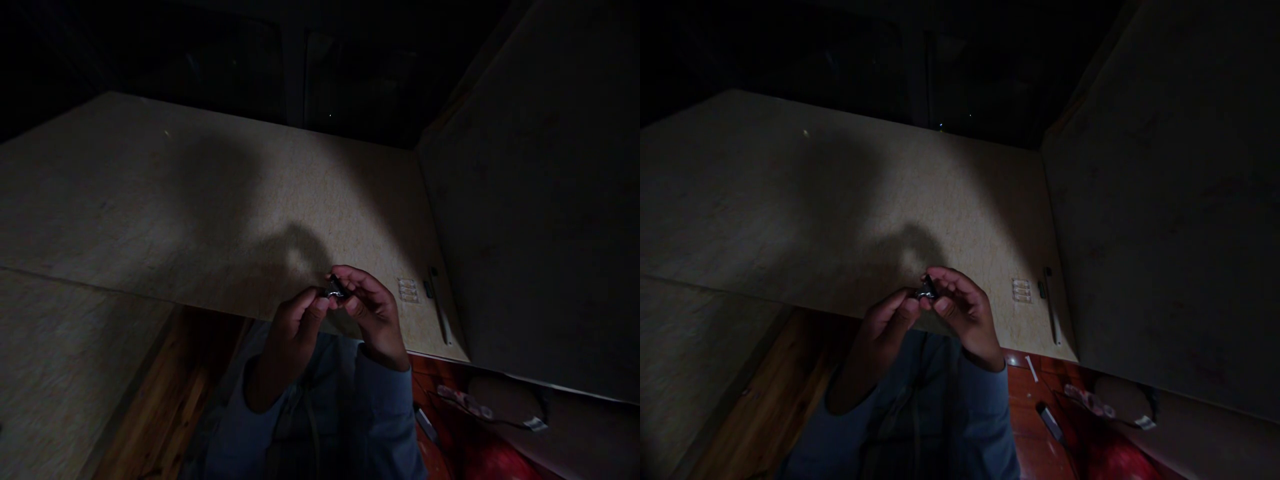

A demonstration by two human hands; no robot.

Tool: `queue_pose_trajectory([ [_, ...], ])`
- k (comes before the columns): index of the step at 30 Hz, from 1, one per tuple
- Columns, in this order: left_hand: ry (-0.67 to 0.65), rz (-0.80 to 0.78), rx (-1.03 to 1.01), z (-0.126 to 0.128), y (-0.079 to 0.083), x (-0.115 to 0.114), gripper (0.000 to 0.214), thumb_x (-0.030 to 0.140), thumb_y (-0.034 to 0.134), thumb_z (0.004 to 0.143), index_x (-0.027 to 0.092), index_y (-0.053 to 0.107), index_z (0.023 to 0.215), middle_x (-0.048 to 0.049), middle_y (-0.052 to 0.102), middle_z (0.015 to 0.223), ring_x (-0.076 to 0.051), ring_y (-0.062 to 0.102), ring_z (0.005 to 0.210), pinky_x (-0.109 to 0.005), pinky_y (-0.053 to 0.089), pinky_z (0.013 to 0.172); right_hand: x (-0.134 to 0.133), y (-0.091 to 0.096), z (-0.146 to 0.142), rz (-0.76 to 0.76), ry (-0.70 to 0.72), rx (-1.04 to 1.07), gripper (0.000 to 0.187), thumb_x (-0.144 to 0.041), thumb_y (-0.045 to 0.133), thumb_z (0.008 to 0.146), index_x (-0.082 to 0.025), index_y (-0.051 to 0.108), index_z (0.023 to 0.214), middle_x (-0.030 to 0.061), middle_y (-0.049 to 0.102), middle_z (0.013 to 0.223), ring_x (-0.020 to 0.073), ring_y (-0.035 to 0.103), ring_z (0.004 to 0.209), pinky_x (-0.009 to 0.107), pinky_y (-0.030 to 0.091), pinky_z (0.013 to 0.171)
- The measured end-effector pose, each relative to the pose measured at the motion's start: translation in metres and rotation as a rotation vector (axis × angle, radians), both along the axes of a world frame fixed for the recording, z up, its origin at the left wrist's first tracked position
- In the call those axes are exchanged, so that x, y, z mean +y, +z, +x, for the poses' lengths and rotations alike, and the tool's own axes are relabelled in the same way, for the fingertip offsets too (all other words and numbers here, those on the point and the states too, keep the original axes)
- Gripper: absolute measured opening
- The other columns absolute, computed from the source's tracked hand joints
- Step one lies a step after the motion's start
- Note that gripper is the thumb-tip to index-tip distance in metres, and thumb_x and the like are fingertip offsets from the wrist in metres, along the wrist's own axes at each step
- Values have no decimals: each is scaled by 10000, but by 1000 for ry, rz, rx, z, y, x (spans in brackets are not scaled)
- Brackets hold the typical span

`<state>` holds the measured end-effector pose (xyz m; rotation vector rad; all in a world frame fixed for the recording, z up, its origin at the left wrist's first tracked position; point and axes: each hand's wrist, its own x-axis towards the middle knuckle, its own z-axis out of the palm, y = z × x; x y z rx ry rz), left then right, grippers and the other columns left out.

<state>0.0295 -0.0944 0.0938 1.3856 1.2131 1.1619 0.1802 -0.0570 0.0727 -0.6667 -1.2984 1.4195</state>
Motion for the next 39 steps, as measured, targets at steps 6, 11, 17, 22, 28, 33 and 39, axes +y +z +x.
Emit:
queue_pose_trajectory([
  [6, -29, -62, -65, -1, 0, -1, 406, 481, 428, 1007, 147, 567, 822, -6, 422, 652, -129, 423, 636, -247, 400, 664, 0, -1, 0, 4, 9, 11, 396, -369, 701, 914, -282, 670, 1298, 71, 685, 1187, 187, 651, 1070, 324, 535, 926],
  [11, -25, -65, -96, -2, -5, 1, 437, 520, 432, 1008, 143, 565, 830, 8, 382, 639, -114, 352, 591, -247, 361, 619, 1, 0, 1, 16, 0, 11, 403, -338, 720, 901, -289, 672, 1298, 64, 687, 1160, 164, 655, 1029, 280, 540, 880],
  [17, -48, -77, -198, -2, -9, -1, 464, 548, 452, 1004, 139, 510, 791, 9, 373, 645, -100, 344, 592, -236, 325, 572, -1, 2, -2, -1, -19, 18, 394, -347, 708, 910, -271, 676, 1295, 75, 687, 1200, 181, 640, 1122, 297, 543, 919],
  [22, -124, -120, -281, -8, -9, -1, 421, 508, 451, 1017, 110, 587, 1016, -26, 509, 765, -89, 420, 628, -216, 343, 569, 0, 4, -7, -48, -84, 33, 364, -353, 717, 905, -278, 702, 1261, 71, 690, 1189, 158, 655, 1033, 247, 539, 825],
  [28, -134, -76, -253, -14, -5, 0, 411, 484, 490, 994, 96, 616, 1042, -47, 607, 801, -77, 464, 565, -210, 370, 528, -1, 13, -12, -118, -221, 150, 311, -375, 742, 880, -266, 752, 1171, 65, 694, 1130, 99, 609, 813, 205, 488, 714],
  [33, -134, -59, -163, -14, -5, -3, 420, 507, 503, 978, 111, 639, 1005, -43, 622, 787, -97, 563, 631, -206, 446, 592, -5, 21, -15, -138, -239, 235, 304, -363, 775, 841, -260, 767, 1126, 75, 696, 1119, 111, 593, 810, 219, 494, 705],
  [39, -175, -77, -85, -7, -7, -6, 453, 531, 523, 947, 114, 655, 1062, -68, 680, 842, -136, 638, 748, -226, 499, 700, -13, 24, -3, -138, -259, 247, 327, -348, 804, 816, -235, 767, 1120, 85, 703, 1103, 113, 625, 841, 199, 497, 710],
])
